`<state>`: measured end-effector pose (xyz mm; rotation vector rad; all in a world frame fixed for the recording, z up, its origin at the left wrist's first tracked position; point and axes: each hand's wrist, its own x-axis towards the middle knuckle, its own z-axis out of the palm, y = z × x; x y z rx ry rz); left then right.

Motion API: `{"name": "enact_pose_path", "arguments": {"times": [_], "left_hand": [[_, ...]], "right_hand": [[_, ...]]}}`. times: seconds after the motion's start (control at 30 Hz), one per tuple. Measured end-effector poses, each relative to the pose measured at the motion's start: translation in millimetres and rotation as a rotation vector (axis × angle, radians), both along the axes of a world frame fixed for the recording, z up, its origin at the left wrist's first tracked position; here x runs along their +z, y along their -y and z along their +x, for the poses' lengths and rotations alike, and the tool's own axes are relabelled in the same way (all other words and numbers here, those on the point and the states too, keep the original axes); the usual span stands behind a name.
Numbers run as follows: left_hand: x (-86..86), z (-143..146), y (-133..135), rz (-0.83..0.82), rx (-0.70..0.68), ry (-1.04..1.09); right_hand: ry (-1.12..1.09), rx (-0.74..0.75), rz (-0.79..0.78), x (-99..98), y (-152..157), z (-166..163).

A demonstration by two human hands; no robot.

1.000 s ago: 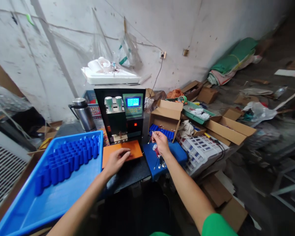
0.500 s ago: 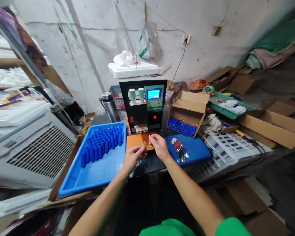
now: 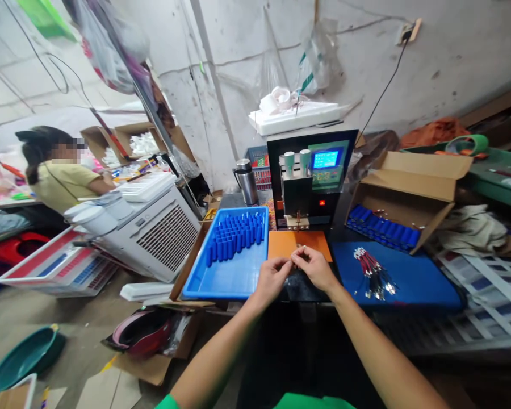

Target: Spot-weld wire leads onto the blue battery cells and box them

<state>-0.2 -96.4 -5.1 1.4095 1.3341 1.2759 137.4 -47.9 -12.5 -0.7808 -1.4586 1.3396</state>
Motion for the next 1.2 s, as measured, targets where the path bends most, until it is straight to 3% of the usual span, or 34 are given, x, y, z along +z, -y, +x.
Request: {"name": "enact_pose_path", "arguments": {"times": [0.17,0.27,0.37,0.47,0.67,0.9,1.2], "left_hand": [[10.9,-18,2,0.051,0.079,-0.227],[23.8,-58,-2,0.054,0.297,-0.548],[31.8,-105,-9,-0.128,0.566,-1.066],[30.7,-136,-16,-0.357,0.659,-1.31],[14.5,-142,-32,-0.555,0.653,-1.301],[2.8,-141,-40,-0.539,0.768,-1.213],[5.8,-135,-33,-0.497,0.703,-1.28]], "right_hand": [[0.033,-0.077,-0.008,-0.4,-3,0],[-0.013,-0.22,-0.022,-5.9,-10,3],[-0.037,-0.286,-0.043,-13.9,-18,6],[-0.011,-0.278,-0.03,-20.0,-23,5],[0.048,-0.243,0.009,-24.7,-24,4],[0.022,-0.234,0.009,-26.0,-23,6],[0.007,-0.254,0.03,-26.4,-21,8]]}}
